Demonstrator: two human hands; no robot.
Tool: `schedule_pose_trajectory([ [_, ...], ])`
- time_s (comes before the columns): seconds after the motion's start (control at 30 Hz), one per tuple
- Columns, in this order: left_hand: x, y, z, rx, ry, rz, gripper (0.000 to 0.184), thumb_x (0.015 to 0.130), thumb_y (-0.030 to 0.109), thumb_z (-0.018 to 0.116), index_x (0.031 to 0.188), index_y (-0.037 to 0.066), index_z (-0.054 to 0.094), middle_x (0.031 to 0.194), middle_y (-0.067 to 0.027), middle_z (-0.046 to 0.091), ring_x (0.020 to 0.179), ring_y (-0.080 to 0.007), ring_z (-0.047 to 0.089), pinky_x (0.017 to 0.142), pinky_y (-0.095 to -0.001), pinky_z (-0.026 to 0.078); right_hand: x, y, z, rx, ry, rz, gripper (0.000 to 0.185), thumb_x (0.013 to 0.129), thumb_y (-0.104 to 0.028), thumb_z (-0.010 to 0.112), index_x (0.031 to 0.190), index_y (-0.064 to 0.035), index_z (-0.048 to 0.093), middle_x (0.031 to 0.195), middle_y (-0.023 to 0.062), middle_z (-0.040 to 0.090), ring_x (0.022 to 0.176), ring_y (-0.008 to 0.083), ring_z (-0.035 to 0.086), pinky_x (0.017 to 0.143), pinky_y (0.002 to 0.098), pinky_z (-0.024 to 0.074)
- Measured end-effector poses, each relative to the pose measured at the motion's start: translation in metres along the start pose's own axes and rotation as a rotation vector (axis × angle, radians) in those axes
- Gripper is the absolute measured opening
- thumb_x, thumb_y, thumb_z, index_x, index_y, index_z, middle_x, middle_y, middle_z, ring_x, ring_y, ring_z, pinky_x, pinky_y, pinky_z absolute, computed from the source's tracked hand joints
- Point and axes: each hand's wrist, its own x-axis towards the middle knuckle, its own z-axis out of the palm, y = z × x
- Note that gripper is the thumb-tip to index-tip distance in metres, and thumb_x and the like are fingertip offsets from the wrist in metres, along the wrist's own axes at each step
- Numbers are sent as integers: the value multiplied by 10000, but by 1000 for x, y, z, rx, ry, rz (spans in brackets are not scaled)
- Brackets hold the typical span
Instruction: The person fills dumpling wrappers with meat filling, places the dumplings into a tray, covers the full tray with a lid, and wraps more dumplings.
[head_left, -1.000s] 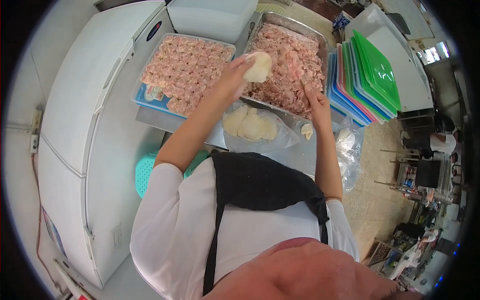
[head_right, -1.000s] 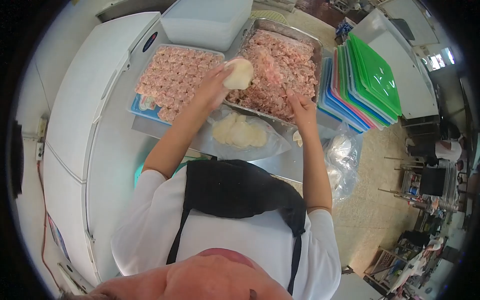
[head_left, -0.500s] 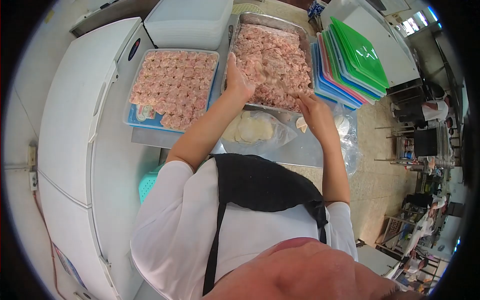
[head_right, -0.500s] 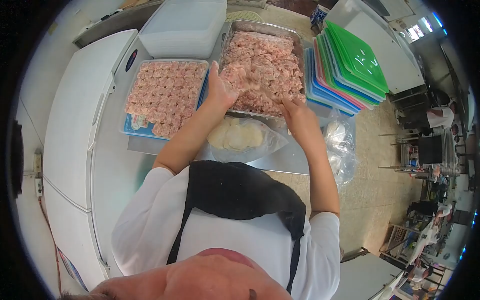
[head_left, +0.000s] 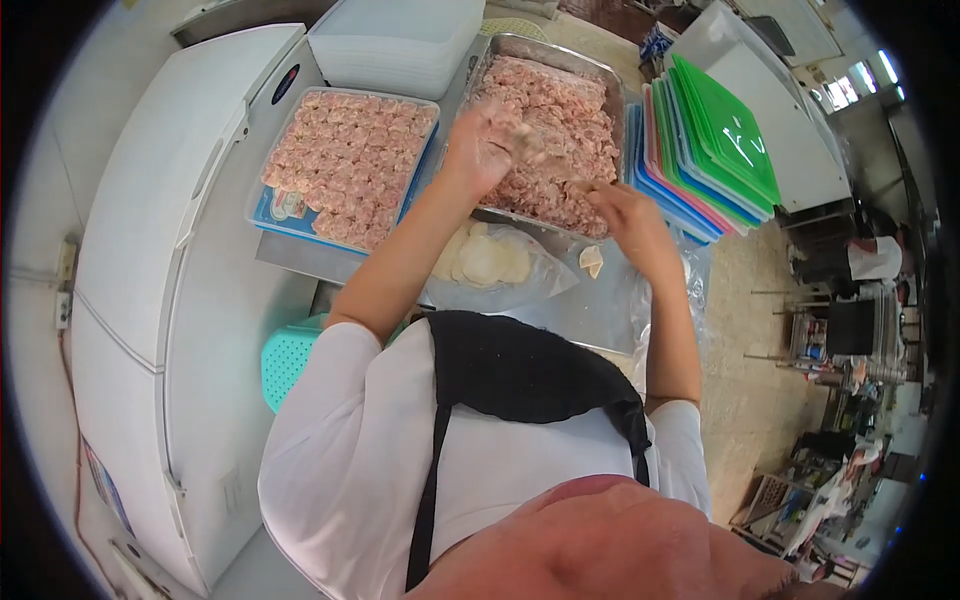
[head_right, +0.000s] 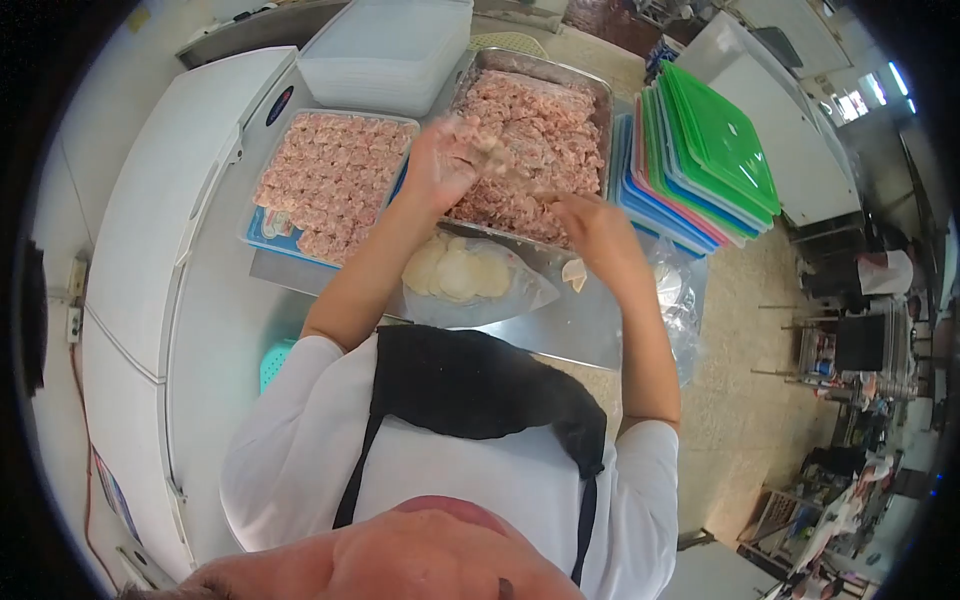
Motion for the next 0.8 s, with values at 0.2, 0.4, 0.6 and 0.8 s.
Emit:
schedule_pose_trajectory([
  [0.2,-34,14,35,1336,-292,485,655,766,126,732,1340,100,417,1263,-115,541,1194,-232,509,993,-345,405,-4,18,-36,434,-252,375,327,980,-291,490,1090,-29,651,709,70,582,680,178,528,653,321,448],
  [0.4,-27,13,35,1450,-552,441,547,710,170,779,1200,61,561,1218,-143,587,1148,-229,538,977,-321,406,-10,29,-37,367,-317,166,334,963,-278,533,1121,-2,635,723,18,552,648,102,487,605,253,415],
  [0.6,-22,-1,13,1859,-456,516,513,692,306,795,1073,12,617,1089,-186,635,1034,-302,597,908,-347,455,-5,87,4,385,-331,35,293,932,-225,582,1118,-4,632,817,53,631,693,145,568,636,292,455],
  [0.8,21,-18,-60,1792,-152,442,517,688,426,769,1015,47,639,984,-174,662,971,-333,621,860,-400,478,-13,68,7,-92,9,-140,235,906,-234,580,1073,-77,636,858,140,630,785,335,621,633,412,482],
])
